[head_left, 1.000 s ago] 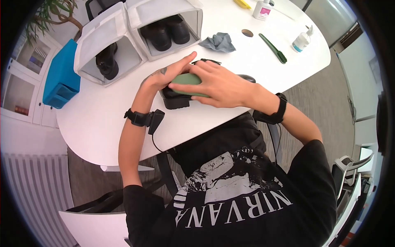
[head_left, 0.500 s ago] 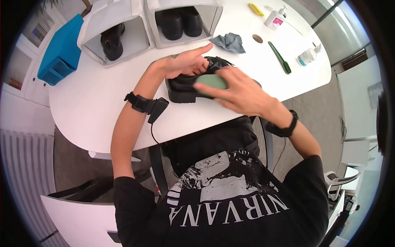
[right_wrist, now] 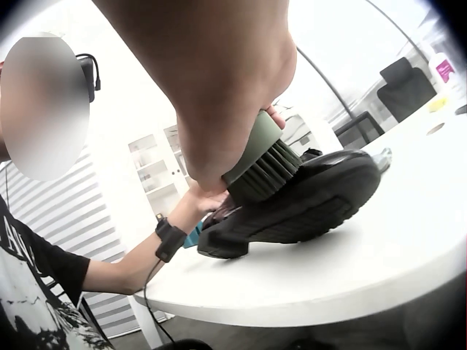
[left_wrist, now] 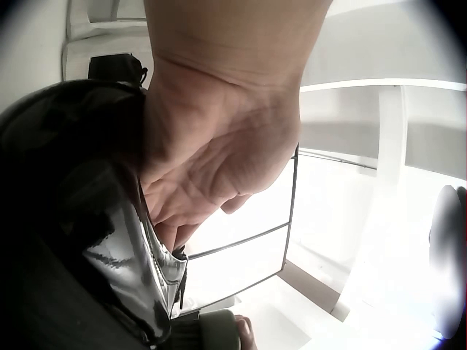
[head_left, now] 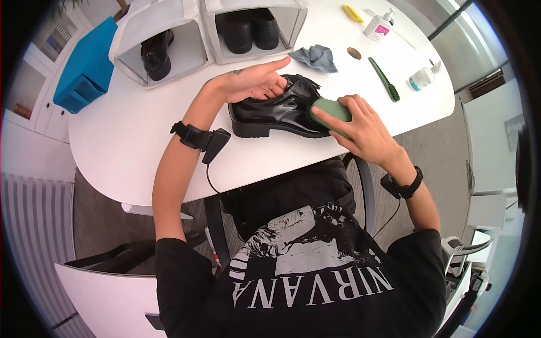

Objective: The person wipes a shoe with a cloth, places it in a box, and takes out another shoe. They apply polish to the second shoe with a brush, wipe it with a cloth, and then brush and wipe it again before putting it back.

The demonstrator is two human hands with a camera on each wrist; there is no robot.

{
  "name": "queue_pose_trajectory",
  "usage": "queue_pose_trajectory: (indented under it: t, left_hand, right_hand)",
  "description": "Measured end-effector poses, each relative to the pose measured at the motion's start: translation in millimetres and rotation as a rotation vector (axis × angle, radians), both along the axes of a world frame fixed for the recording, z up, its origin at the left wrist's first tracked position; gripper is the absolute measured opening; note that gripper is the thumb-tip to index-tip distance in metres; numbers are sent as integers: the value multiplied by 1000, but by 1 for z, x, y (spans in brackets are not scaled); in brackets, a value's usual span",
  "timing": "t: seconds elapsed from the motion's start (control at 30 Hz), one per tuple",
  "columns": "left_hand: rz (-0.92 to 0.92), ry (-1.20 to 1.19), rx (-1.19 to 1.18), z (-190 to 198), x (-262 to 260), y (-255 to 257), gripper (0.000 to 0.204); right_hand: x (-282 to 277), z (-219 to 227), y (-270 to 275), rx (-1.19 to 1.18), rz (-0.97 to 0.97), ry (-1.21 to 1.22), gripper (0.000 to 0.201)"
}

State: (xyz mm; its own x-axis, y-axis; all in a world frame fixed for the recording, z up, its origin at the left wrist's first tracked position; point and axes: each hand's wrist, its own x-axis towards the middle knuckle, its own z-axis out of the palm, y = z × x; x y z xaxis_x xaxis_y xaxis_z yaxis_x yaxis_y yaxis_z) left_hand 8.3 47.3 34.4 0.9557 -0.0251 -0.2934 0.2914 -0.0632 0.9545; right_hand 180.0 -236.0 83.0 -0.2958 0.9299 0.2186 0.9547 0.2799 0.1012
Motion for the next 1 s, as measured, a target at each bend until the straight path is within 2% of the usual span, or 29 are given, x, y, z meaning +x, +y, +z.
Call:
queue_pose_trajectory:
  t: [0.07,0.13,0.17,0.3,0.33,0.37,0.43,0.53,0.57,0.6,0.67,0.73,0.8,0.93,1.0]
  left_hand:
    - [-28,6,103,-5,2,5,79]
    - [-64,-45,257,-3,-6,13,55]
    - [-81,-98,355,14,-17,10,44]
    - [-102,-238,439,2,-38,20,39]
    - [-100,-153,458,-2,-32,26,39]
    - [-97,-67,476,1,-23,28,41]
    - [34,-43,468,-1,-18,19,61]
    - [179,-8,174,-16,-14,27,83]
    - [98,-39,174,-3,-19,21,97]
    - [230,-61,149,0,-20,8,93]
    - [152,11,50,2,-21,21,89]
    - [242,56,52,-4,-20,28,95]
    - [229,57,36,-3,-19,28,100]
    - [74,-19,114,5,-19,20,117]
    - [-10,-21,163,11,-18,16,123]
  right_hand:
    - [-3,0,5,40,15,-17,72]
    - [-7,2,13,-16,-27,18,69]
    - [-7,4,17,-22,-44,16,69]
    - [-5,2,21,-7,-56,40,71]
    - [-5,0,22,9,-32,27,72]
    - [-7,-4,26,25,-8,14,73]
    - [-12,-9,37,46,37,1,73]
    - [-33,-11,61,48,121,23,71]
    - [-44,-10,72,39,163,48,70]
    - [-55,-10,83,30,206,75,70]
    - [-75,-17,107,152,292,69,71]
    - [-89,-20,120,210,338,51,71]
    - [-94,-18,125,204,345,15,72]
    - [-61,-3,81,28,169,70,73]
    - [-36,-4,52,17,98,96,73]
